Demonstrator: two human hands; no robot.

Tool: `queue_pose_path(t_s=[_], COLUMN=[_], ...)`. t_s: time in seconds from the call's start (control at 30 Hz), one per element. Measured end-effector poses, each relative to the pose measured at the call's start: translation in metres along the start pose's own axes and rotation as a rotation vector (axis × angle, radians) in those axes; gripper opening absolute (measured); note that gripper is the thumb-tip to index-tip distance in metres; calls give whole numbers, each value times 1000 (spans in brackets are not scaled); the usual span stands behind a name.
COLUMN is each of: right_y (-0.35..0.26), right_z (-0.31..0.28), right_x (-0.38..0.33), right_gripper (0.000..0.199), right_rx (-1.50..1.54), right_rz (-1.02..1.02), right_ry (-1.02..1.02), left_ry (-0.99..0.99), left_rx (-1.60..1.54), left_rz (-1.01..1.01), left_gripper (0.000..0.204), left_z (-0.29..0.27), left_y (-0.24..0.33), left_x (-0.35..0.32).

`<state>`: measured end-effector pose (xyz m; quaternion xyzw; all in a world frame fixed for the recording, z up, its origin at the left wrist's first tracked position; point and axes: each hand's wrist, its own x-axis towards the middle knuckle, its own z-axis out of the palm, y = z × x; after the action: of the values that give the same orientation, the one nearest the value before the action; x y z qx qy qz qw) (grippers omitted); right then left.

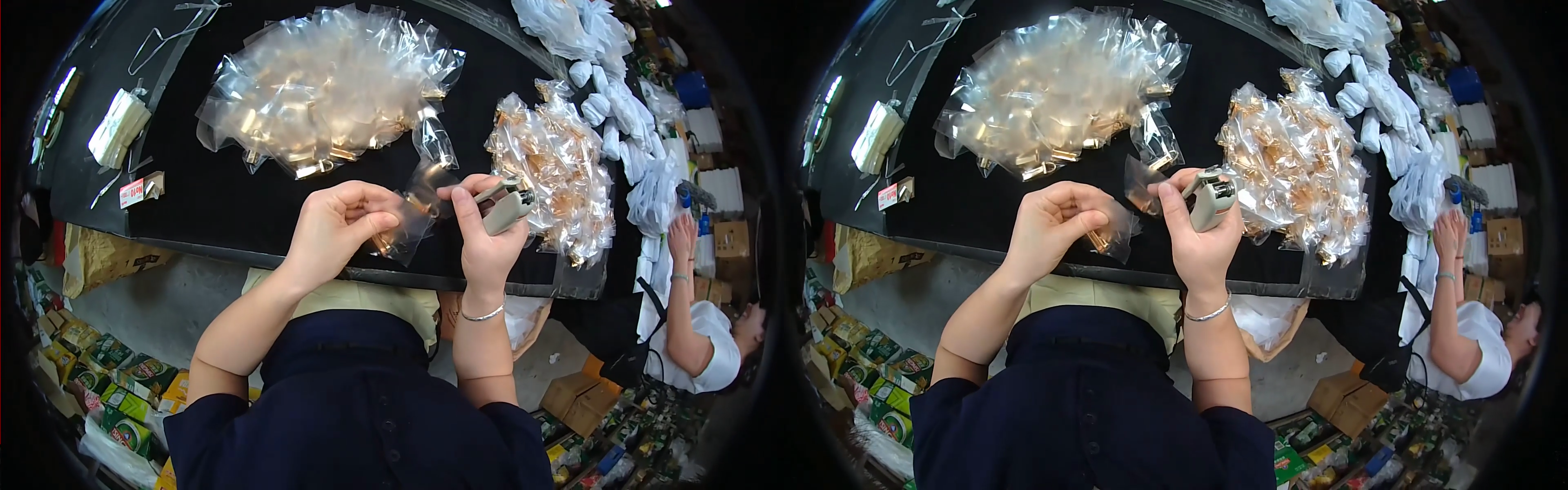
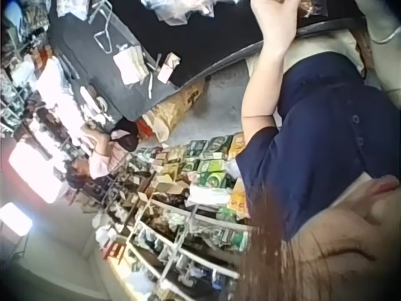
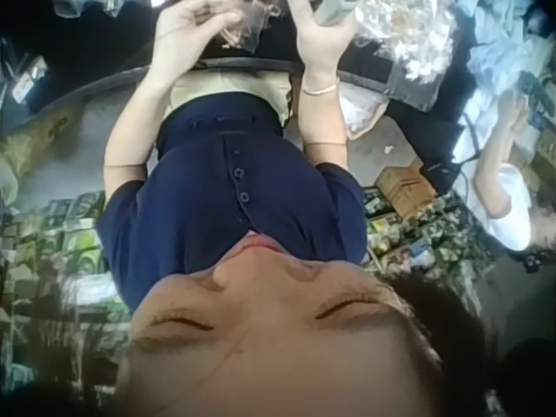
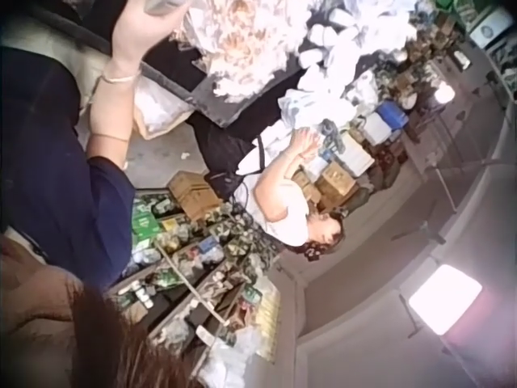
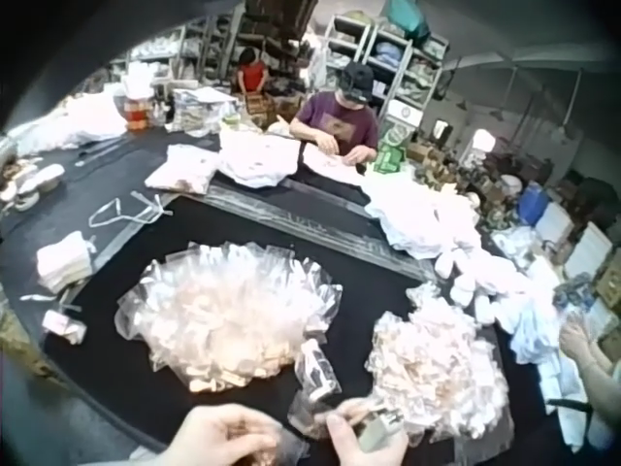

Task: The recorder is packaging small craft or hardware items into plastic bags and sealing them using a handheld heat sealer.

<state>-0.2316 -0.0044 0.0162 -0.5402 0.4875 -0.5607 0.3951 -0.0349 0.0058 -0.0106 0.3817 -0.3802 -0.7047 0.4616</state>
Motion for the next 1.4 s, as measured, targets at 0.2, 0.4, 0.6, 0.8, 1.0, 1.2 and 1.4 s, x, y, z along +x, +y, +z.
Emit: queue_pose_path(t_s=[0.2,0.4,0.6,0.8,1.0,1.2,1.4], right_y=[1,1,1,7,2,8,10], right_z=[2,10,16,18,22,15,20], right_x=[-7,-7,-10,-13,-14,-24,-34], right_gripper=[14,13,12,13,17,20,21], right_rx=[110,203,214,180,354,303,54], right_rz=[90,134,140,165,198,238,206], right_ry=[-2,22,14,30,81,-65,5], left_ry=[27,25,105,72,82,-48,156], left_rx=[145,27,23,37,557,326,335], left_rz=[47,23,38,-26,457,374,267], left_gripper=[36,41,43,25,10,9,4], left_z=[-1,-4,3,-4,3,7,10], left_y=[4,4,4,-4,4,-3,-4], left_x=[-4,-4,-2,-2,-1,2,1])
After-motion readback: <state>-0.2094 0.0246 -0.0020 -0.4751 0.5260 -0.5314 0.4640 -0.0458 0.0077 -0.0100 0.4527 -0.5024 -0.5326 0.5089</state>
